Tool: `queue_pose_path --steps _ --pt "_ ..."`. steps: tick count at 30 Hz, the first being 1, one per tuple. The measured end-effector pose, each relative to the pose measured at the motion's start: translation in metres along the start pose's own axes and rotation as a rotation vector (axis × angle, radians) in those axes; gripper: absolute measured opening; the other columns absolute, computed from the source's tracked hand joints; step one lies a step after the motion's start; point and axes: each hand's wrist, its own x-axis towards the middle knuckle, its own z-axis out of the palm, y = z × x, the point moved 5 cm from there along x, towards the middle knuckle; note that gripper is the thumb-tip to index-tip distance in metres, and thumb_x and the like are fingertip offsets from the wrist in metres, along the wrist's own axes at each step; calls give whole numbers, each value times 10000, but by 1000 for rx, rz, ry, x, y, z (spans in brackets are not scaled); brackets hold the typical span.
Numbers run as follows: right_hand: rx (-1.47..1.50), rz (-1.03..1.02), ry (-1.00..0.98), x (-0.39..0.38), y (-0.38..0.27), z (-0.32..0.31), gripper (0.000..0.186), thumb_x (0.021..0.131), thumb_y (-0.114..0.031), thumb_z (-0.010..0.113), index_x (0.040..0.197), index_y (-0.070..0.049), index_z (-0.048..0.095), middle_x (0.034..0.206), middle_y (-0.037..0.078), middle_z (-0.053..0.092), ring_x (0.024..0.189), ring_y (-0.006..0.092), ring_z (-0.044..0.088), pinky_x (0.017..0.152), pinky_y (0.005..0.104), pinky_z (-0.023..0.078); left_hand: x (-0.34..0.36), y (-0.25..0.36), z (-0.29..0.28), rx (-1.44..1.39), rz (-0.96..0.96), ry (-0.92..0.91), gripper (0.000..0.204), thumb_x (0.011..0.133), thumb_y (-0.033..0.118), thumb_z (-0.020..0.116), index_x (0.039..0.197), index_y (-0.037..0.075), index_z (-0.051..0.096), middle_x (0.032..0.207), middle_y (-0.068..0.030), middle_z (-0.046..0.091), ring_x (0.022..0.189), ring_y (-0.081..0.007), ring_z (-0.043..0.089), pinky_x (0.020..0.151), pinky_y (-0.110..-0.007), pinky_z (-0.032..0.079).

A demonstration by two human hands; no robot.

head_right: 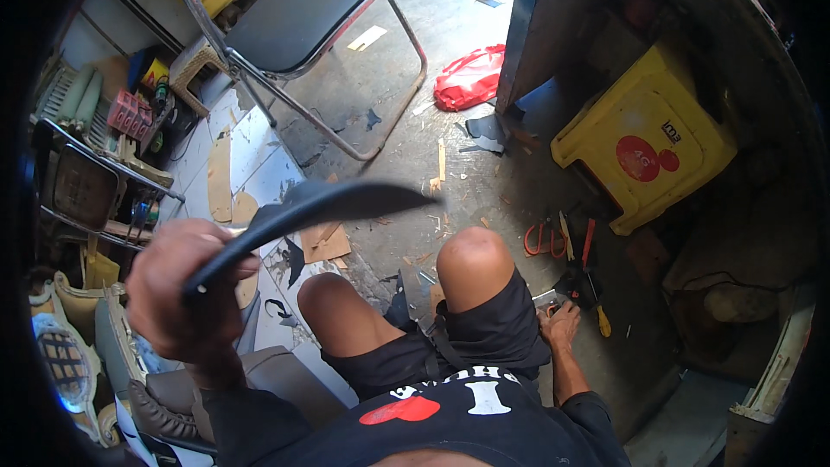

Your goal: The person wraps a black fabric cover around a foam seat pad and secures it using a staple gun. Then, the person trims the excess fabric with scissors and aligns the upholstered pad with a wooden piece.

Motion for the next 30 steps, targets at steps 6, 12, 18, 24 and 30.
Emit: queue_pose_path --steps 6,12,18,24,30 --pt "-136 -103 -3 -14 -6 2 823 774 -445 861 1374 -7 506 1388 236 595 1353 441 485 1136 495 408 -40 33 94 -80 286 -95 224 810 131 703 978 -10 658 783 -116 644 708 -240 678 620 -345 556" --pt "-68 -171 41 -16 -12 6 591 819 -350 763 1285 -27 596 1250 243 678 1188 429 631 1007 499 493 -105 63 167 -157 206 -77 163 810 56 687 951 -24 665 793 -138 660 751 -240 677 633 -328 524" --pt "575 -424 -28 -81 -98 -127 288 886 -225 539 1015 21 615 828 190 629 819 328 638 769 414 502 -124 68 182 -193 85 -23 124 780 10 729 869 -38 658 806 -167 675 751 -266 683 635 -346 533" --pt "150 -1025 -491 -200 -233 -284 272 888 -209 689 1050 0 623 786 176 640 727 353 667 673 464 517 -123 66 184 -232 71 -27 94 779 -28 727 809 -43 639 793 -176 668 742 -275 687 630 -351 541" --pt "-384 -1108 -645 -208 -286 -295 288 930 -244 657 1054 15 635 787 227 690 758 422 696 723 488 557 -126 68 184 -200 94 -16 93 784 -28 714 771 -36 623 775 -173 656 745 -270 688 641 -352 547"
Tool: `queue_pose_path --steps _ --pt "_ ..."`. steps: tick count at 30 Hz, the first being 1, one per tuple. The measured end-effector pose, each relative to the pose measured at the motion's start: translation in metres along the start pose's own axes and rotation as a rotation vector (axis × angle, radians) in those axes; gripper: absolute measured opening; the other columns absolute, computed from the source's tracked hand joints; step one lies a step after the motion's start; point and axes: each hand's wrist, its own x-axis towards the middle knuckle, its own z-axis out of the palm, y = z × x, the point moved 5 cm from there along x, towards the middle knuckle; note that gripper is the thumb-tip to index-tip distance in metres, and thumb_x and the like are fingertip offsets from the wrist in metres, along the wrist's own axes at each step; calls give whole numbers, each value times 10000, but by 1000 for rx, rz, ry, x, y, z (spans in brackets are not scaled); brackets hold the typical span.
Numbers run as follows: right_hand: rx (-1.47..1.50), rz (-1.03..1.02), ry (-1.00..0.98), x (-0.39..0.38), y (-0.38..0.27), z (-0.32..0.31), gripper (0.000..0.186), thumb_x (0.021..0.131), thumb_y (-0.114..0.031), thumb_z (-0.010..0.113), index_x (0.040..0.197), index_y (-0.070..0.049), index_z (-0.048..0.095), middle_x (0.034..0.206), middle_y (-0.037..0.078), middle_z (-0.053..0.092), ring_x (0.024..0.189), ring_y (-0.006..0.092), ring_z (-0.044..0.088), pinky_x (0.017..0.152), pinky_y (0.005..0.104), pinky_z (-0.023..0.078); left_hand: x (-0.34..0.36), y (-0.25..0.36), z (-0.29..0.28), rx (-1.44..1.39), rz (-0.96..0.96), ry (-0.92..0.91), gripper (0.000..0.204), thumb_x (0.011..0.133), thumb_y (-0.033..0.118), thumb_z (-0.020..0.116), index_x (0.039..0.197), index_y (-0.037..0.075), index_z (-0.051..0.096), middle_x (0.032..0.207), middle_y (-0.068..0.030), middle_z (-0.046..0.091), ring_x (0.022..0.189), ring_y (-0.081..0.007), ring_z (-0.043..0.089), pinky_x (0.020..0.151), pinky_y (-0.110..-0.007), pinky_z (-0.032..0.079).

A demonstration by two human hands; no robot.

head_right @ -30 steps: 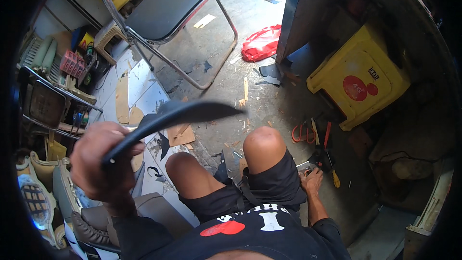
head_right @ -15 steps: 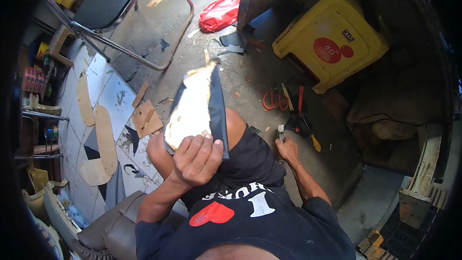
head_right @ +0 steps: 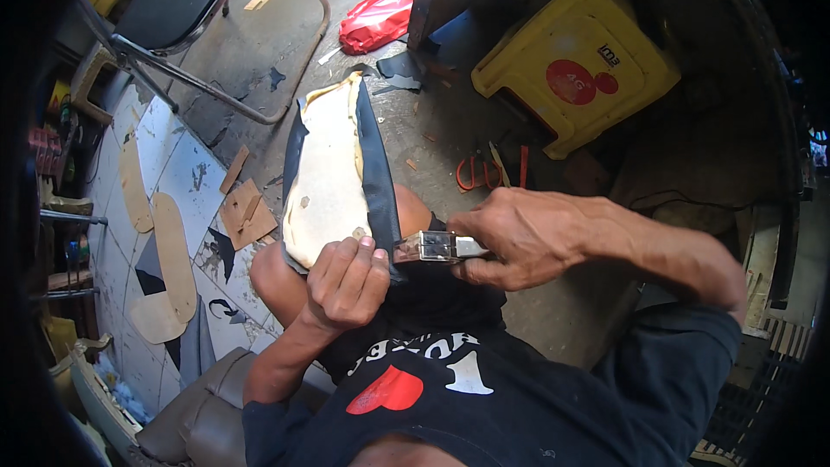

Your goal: The person wraps a black fabric cover around a foam seat pad and secures it using a staple gun. Then, the person trims the excess fabric with scissors and aligns the upholstered pad with a wooden piece.

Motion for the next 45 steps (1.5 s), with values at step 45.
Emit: queue_pose_path --steps 45 --pt "-115 24 -47 29 7 -36 393 923 -346 657 1072 15 702 773 239 704 738 390 711 728 475 568 -10 28 -17 14 71 -44 118 775 -35 704 729 11 607 768 -142 659 778 -262 696 644 -341 520"
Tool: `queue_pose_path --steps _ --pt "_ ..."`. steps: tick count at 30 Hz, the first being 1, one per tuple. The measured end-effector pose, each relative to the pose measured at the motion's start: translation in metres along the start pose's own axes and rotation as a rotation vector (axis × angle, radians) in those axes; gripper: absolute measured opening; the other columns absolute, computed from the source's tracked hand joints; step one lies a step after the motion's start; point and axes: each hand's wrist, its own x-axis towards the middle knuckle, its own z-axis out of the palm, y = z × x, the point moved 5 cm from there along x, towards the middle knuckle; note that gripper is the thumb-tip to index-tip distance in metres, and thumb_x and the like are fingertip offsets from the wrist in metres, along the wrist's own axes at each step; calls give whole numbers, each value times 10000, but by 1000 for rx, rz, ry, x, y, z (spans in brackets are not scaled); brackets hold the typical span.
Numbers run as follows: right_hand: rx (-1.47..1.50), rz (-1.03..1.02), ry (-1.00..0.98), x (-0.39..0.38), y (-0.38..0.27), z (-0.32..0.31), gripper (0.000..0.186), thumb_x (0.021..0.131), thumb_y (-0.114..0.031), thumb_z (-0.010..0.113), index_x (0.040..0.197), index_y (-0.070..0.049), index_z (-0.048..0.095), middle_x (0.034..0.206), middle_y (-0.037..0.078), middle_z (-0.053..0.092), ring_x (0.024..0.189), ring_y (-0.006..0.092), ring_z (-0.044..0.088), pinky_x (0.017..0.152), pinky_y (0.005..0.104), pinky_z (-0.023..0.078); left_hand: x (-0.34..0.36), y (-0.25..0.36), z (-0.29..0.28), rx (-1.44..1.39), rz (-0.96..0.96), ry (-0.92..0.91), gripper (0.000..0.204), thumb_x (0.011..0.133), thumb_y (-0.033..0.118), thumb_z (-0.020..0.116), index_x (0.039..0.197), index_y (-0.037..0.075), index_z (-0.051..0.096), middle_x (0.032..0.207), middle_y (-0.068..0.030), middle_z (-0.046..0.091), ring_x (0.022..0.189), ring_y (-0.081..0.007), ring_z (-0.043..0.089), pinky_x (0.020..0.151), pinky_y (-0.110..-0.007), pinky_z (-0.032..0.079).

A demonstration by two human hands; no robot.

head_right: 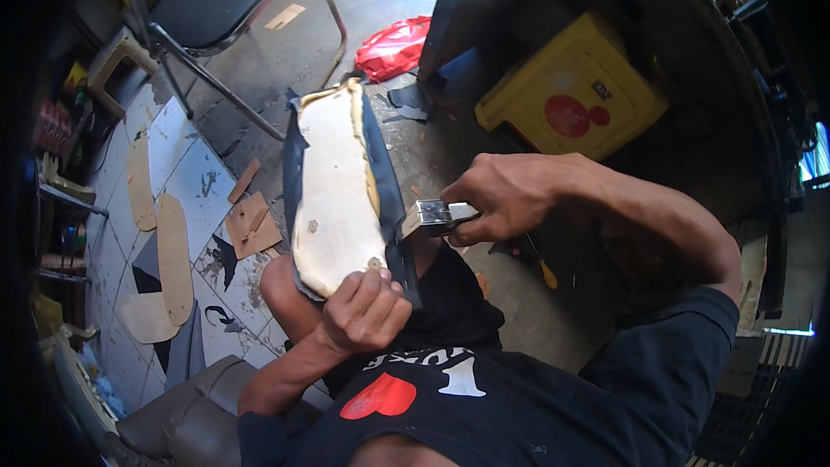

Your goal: The person wraps a black fabric cover around a foam seat pad and secures it using a staple gun. Then, the person trims the excess fabric with scissors and aligns the upholstered pad with a wooden piece.

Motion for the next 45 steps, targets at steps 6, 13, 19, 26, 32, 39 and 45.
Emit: queue_pose_path --steps 6,13,19,26,32,39,45 --pt "-176 33 49 18 -11 -8 365 872 -322 674 1052 -7 719 751 213 697 700 378 690 681 472 552 -5 6 -4 50 11 25 140 779 -30 701 714 24 589 740 -122 645 784 -257 704 655 -333 515" --pt "-267 78 -15 26 -19 -15 362 855 -316 678 1031 -7 744 751 189 722 714 347 719 695 457 572 -4 7 -5 44 -18 10 126 779 -14 697 720 29 595 726 -117 628 789 -264 711 663 -334 518" --pt "-118 61 -65 22 -13 -33 375 923 -278 614 1026 65 726 827 175 780 825 233 792 792 379 640 -3 19 -5 64 42 78 154 778 28 687 679 26 569 677 -98 541 799 -263 675 668 -324 513" --pt "-211 184 -96 38 -3 -29 363 888 -324 667 1015 3 758 803 140 766 753 251 752 705 379 590 0 18 -8 27 -13 92 147 786 42 686 689 28 576 682 -97 547 811 -268 680 673 -325 515" --pt "-76 101 61 22 1 -59 472 885 -420 654 974 36 736 810 182 730 740 272 715 687 422 559 -4 25 -5 51 33 73 138 794 42 684 704 29 580 694 -96 556 812 -268 682 679 -324 518" --pt "-182 143 -15 51 8 -40 466 856 -390 680 885 74 700 661 178 673 625 284 693 599 412 552 3 22 -16 -6 -48 111 114 775 59 692 721 46 592 724 -93 588 824 -263 696 685 -327 517" --pt "-152 -61 265 26 14 -50 424 911 -380 720 1022 28 703 836 202 706 741 279 684 697 434 522 11 24 1 184 -183 -52 122 821 106 662 744 76 571 767 -70 581 862 -231 669 664 -315 467"
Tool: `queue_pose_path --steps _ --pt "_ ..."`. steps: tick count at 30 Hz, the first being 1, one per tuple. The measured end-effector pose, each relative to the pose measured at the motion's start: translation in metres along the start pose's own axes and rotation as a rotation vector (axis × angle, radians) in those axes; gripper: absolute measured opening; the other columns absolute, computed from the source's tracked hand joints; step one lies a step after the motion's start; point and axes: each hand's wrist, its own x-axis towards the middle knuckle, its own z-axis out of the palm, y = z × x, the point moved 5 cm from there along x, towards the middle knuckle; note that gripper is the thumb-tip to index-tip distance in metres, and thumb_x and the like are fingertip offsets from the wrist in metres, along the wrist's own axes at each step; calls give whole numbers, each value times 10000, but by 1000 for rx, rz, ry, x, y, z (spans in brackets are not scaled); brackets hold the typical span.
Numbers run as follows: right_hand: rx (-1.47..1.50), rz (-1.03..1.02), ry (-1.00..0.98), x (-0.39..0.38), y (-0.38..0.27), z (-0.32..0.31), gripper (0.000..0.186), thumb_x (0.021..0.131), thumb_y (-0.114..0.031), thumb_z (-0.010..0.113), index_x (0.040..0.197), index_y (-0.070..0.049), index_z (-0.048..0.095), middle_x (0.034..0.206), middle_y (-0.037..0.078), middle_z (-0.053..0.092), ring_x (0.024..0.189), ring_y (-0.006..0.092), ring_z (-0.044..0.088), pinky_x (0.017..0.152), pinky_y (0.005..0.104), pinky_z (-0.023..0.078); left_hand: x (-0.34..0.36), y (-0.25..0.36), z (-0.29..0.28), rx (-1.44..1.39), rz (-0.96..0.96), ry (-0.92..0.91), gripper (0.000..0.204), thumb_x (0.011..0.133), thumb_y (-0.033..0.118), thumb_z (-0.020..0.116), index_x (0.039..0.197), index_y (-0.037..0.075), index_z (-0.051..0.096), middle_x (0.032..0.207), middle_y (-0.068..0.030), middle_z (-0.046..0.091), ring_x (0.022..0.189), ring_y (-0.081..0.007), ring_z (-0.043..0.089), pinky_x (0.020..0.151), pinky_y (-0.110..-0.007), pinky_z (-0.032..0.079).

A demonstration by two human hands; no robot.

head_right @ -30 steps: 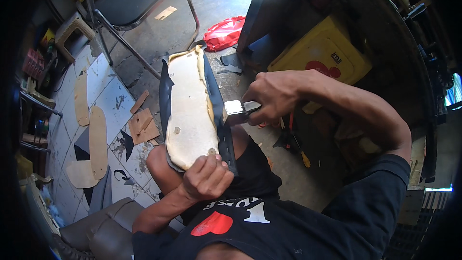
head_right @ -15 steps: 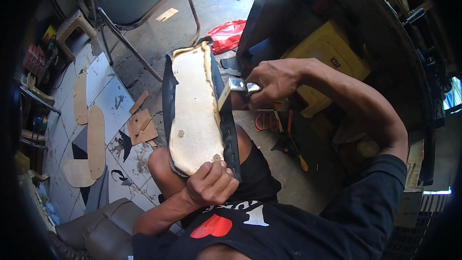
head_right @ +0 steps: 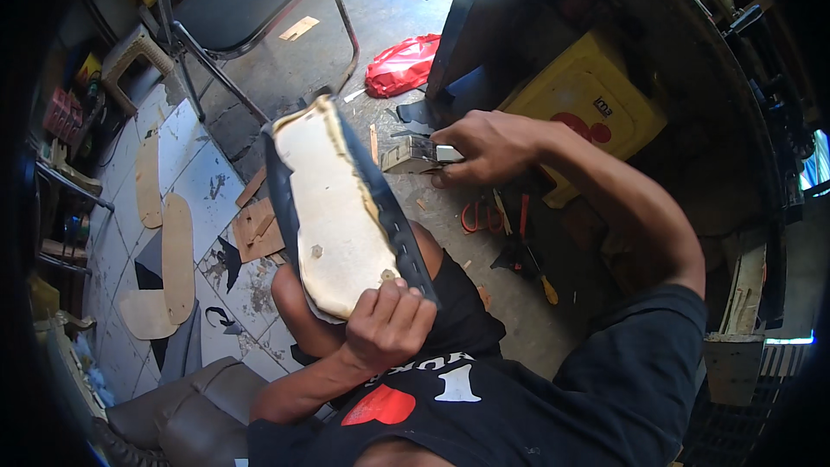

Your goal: The person wraps a black fabric cover around a foam seat pad and secures it using a staple gun. Then, the person trims the excess fabric with scissors and aligns the upholstered pad with a wooden piece.

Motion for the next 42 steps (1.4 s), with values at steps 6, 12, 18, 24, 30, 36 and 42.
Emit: queue_pose_path --steps 6,12,18,24,30,36,42 --pt "291 -1 160 -63 -12 47 288 925 -275 760 1025 -11 702 788 151 704 675 273 667 644 416 504 2 -15 13 -169 -253 -155 212 898 242 744 912 57 640 970 -108 619 1028 -275 641 792 -373 515" --pt "404 167 241 -108 -7 96 304 888 -289 794 953 -15 681 698 140 622 650 316 638 614 425 476 -5 -21 21 -436 -322 -224 377 827 241 813 1159 97 709 1057 -129 600 1033 -313 607 878 -431 504" --pt "443 222 327 -128 -10 110 249 876 -245 787 933 -29 678 700 133 640 639 325 643 616 429 482 10 -42 15 -698 -438 -92 264 729 66 870 977 93 786 889 -83 630 827 -271 617 714 -366 512" --pt "414 172 279 -122 -26 117 248 867 -260 764 984 -55 688 769 141 679 698 354 678 643 448 508 13 -45 21 -561 -521 -46 127 793 5 805 908 43 769 843 -91 683 779 -263 667 690 -374 526" --pt "303 192 223 -119 -43 125 272 871 -260 734 1030 -46 681 874 150 694 760 376 680 673 482 510 9 -50 21 -636 -597 -72 133 826 -4 801 950 16 758 947 -107 647 778 -250 679 724 -358 553" --pt "103 159 163 -108 -46 127 303 831 -264 744 1022 -45 658 878 141 706 798 382 710 675 480 555 0 -47 25 -664 -568 -71 155 831 -28 794 976 -4 747 1012 -120 604 846 -247 676 740 -351 553" --pt "-107 136 256 -96 -51 135 307 765 -299 762 883 -55 618 773 121 657 683 355 687 581 462 542 0 -48 22 -667 -557 -72 176 830 -42 788 995 -11 736 1033 -127 584 878 -250 668 754 -359 554"
